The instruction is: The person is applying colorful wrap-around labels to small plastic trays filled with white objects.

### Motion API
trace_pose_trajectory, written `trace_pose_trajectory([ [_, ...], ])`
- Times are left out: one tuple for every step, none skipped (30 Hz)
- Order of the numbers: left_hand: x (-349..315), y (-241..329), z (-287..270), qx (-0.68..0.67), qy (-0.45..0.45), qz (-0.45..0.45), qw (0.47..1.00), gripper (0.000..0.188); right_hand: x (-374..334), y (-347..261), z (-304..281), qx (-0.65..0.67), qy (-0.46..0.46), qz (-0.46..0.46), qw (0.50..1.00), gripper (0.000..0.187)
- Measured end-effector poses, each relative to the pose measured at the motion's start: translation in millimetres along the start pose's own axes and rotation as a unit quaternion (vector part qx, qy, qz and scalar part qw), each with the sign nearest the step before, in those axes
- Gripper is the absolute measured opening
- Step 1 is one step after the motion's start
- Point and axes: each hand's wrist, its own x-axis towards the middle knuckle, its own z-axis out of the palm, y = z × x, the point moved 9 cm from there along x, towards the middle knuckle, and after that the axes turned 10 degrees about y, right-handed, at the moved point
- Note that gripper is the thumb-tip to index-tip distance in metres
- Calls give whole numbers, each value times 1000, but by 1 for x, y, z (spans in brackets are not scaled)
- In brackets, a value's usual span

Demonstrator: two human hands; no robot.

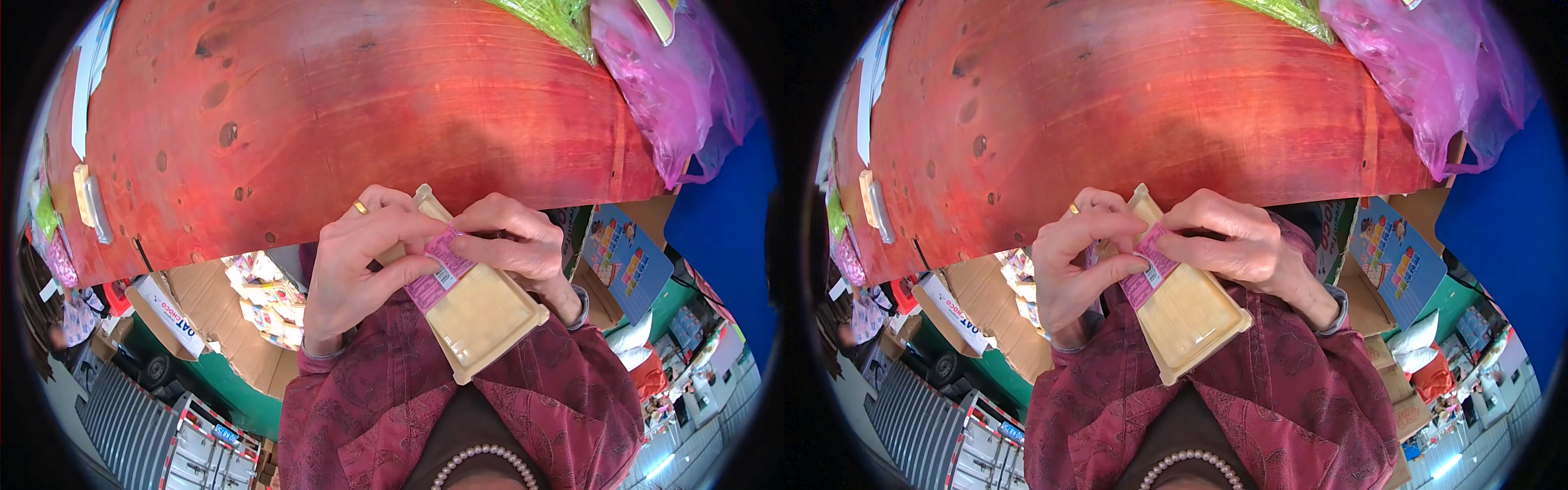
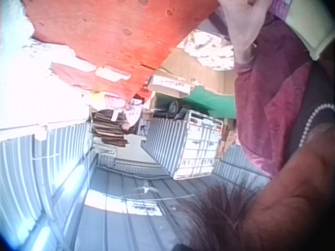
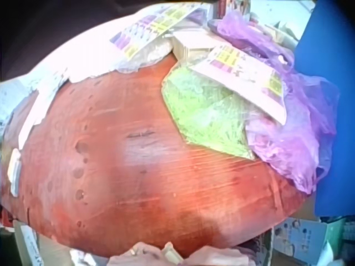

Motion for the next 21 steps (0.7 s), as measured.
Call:
trace_pose_trajectory([
  [0, 0, 0, 0, 0, -1, 1000, 32, -1, 0, 2, 8, -9, -3, 1000, 29],
  [-1, 2, 0, 22, -5, 19, 1000, 34, -1, 0, 2, 8, -10, -3, 1000, 29],
  [-1, 5, 1, 43, -10, 38, 998, 36, 0, -1, 3, 11, -12, -10, 1000, 28],
  [-1, 5, 0, 43, -9, 38, 998, 36, 0, -2, 3, 13, -14, -17, 1000, 28],
  [-1, 7, 1, 50, -17, 50, 997, 37, 1, -1, 3, 13, -15, -16, 1000, 28],
  [-1, 8, 2, 56, -25, 62, 996, 38, 1, -2, 3, 26, -20, -21, 999, 28],
  [1, 9, 0, 56, -25, 61, 996, 38, 1, -3, 4, 39, -25, -26, 999, 28],
  [2, 10, 0, 67, -31, 65, 995, 37, 1, -3, 5, 40, -26, -25, 999, 28],
  [3, 10, 0, 78, -36, 67, 994, 37, 0, -3, 5, 47, -24, -29, 998, 28],
  [2, 9, 0, 78, -36, 66, 994, 37, -1, -3, 6, 54, -22, -33, 998, 28],
  [2, 4, -2, 74, -20, 40, 996, 34, -2, -2, 8, 54, -23, -32, 998, 28],
  [1, -2, -4, 69, -4, 13, 998, 32, -1, -1, 8, 56, -17, -33, 998, 28],
  [0, -3, -2, 69, -3, 12, 998, 32, -1, -1, 8, 58, -11, -35, 998, 28],
  [1, -7, -6, 50, 22, -8, 998, 30, -2, 0, 10, 58, -12, -35, 998, 28],
  [1, -11, -10, 32, 47, -28, 998, 29, -3, 1, 8, 75, 8, -32, 997, 24],
  [1, -14, -10, 32, 48, -28, 998, 29, -3, 1, 6, 92, 27, -28, 995, 24],
  [1, -15, -19, 26, 103, -2, 994, 27, -1, 2, 6, 92, 27, -28, 995, 24],
  [1, -13, -28, 20, 156, 24, 987, 25, 1, 3, 6, 90, 27, -30, 995, 24],
  [0, -10, -31, 18, 156, 24, 987, 25, 3, 3, 4, 87, 28, -31, 995, 26],
  [-2, -3, -36, 36, 150, 27, 988, 18, 5, 4, 2, 87, 29, -30, 995, 26],
  [-1, 3, -40, 54, 143, 31, 988, 16, 6, 6, 1, 79, 23, -17, 996, 22],
])
